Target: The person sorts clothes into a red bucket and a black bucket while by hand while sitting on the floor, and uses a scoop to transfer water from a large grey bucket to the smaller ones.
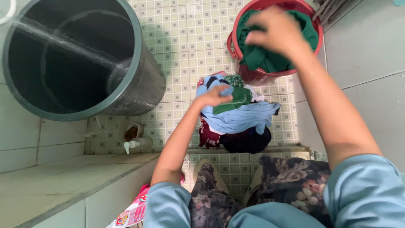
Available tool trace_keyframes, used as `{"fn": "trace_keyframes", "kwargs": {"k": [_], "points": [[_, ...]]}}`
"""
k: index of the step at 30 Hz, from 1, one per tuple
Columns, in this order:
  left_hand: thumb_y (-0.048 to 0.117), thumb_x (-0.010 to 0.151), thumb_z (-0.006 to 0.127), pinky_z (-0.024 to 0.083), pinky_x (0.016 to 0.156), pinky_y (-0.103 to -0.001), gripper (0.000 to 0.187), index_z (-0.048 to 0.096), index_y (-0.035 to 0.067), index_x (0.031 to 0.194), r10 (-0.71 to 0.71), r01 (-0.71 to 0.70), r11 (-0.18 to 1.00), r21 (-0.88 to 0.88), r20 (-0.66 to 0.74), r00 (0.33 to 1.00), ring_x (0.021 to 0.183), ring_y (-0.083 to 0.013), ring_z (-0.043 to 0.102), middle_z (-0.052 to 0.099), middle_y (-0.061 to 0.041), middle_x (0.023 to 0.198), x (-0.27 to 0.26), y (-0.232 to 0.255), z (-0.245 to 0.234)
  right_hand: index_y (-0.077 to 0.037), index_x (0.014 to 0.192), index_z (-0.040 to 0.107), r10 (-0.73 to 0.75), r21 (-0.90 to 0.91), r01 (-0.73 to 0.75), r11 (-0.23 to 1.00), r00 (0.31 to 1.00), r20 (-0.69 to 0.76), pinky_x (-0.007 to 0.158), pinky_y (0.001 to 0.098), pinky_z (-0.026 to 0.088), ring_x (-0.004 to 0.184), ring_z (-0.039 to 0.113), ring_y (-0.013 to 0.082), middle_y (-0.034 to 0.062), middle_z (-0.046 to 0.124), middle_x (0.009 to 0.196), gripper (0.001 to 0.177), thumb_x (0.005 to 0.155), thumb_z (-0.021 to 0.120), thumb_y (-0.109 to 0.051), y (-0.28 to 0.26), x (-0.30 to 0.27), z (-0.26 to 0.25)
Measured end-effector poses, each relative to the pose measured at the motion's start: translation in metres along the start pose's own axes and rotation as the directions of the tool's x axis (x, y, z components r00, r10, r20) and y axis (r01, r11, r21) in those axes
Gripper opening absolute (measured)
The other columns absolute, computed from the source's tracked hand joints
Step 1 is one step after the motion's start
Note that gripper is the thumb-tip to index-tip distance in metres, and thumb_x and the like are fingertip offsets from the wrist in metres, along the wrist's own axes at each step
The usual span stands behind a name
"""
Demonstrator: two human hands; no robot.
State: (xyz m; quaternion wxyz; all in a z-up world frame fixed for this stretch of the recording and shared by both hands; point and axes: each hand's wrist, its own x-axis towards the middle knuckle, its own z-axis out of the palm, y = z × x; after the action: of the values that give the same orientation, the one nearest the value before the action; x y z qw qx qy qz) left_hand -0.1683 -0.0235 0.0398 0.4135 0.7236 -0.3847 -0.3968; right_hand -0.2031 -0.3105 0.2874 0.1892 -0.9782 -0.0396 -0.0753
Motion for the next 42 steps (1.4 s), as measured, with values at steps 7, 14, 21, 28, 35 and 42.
{"fn": "trace_keyframes", "kwargs": {"k": [7, 14, 21, 28, 35, 42], "points": [[0.066, 0.078, 0.072, 0.036, 0.116, -0.051, 0.107, 0.030, 0.015, 0.162, -0.373, 0.095, 0.656, 0.749, 0.211, 0.904, 0.142, -0.0565, 0.031, 0.022, -0.032, 0.162, 0.003, 0.020, 0.072, -0.014, 0.164, 0.006, 0.254, 0.124, -0.280, 0.952, 0.948, 0.194, 0.111, 0.0614, 0.028, 0.143, 0.023, 0.0585, 0.0426, 0.008, 0.154, 0.149, 0.061, 0.099, -0.065, 0.105, 0.009, 0.081], [0.080, 0.081, 0.056, 0.036, 0.117, -0.042, 0.104, 0.047, 0.003, 0.150, -0.217, 0.116, 0.900, 0.420, 0.202, 0.955, 0.142, -0.0417, 0.042, 0.052, -0.031, 0.145, 0.026, -0.005, 0.036, -0.015, 0.141, 0.055, 0.552, -0.070, -0.548, 0.833, 0.833, 0.046, 0.100, 0.0604, 0.048, 0.123, 0.059, 0.0472, 0.0201, 0.057, 0.140, 0.075, 0.078, 0.087, -0.039, 0.087, 0.015, 0.101], [0.049, 0.083, 0.082, 0.040, 0.115, -0.046, 0.112, 0.022, -0.010, 0.157, 0.201, -0.113, 0.976, 0.187, -0.561, 0.803, 0.138, -0.0470, 0.046, 0.041, -0.035, 0.149, 0.028, 0.046, -0.029, 0.003, 0.129, 0.059, 0.056, 0.301, 0.141, 0.943, 0.825, -0.563, 0.095, 0.0461, 0.056, 0.113, 0.070, 0.0388, 0.0211, 0.071, 0.120, 0.046, 0.092, 0.080, -0.013, 0.016, 0.040, 0.020], [0.042, 0.094, 0.074, 0.050, 0.107, -0.038, 0.063, 0.051, 0.008, 0.141, 0.328, 0.142, 0.846, 0.513, -0.713, 0.620, 0.123, -0.0291, 0.063, 0.062, -0.014, 0.140, 0.073, 0.091, -0.075, 0.002, 0.113, 0.062, 0.279, 0.967, 0.253, 0.038, 0.926, -0.254, 0.089, 0.0364, 0.060, 0.097, 0.070, 0.0188, 0.0066, 0.069, 0.105, 0.018, 0.099, 0.070, -0.006, -0.109, 0.059, -0.020], [0.021, 0.105, 0.058, 0.058, 0.100, -0.044, 0.042, 0.053, 0.003, 0.143, -0.142, -0.713, 0.226, -0.664, -0.746, 0.650, 0.118, -0.0281, 0.065, 0.061, -0.014, 0.138, 0.015, 0.106, -0.117, -0.012, 0.128, 0.048, 0.322, 0.984, -0.058, -0.169, 0.940, 0.111, 0.099, 0.0477, 0.058, 0.115, 0.065, 0.0259, 0.0098, 0.061, 0.125, 0.042, 0.092, 0.070, -0.018, -0.095, 0.059, 0.003], [0.028, 0.103, 0.056, 0.060, 0.093, -0.047, 0.048, 0.051, 0.002, 0.142, -0.112, -0.555, 0.021, -0.832, -0.553, 0.825, 0.112, -0.0305, 0.068, 0.064, -0.016, 0.133, -0.005, 0.122, -0.104, -0.014, 0.157, 0.042, 0.071, 0.803, -0.437, -0.405, 0.861, 0.504, 0.114, 0.0606, 0.038, 0.145, 0.047, 0.0333, 0.0119, 0.046, 0.163, 0.081, 0.095, 0.051, -0.065, -0.076, 0.021, 0.044]]}}
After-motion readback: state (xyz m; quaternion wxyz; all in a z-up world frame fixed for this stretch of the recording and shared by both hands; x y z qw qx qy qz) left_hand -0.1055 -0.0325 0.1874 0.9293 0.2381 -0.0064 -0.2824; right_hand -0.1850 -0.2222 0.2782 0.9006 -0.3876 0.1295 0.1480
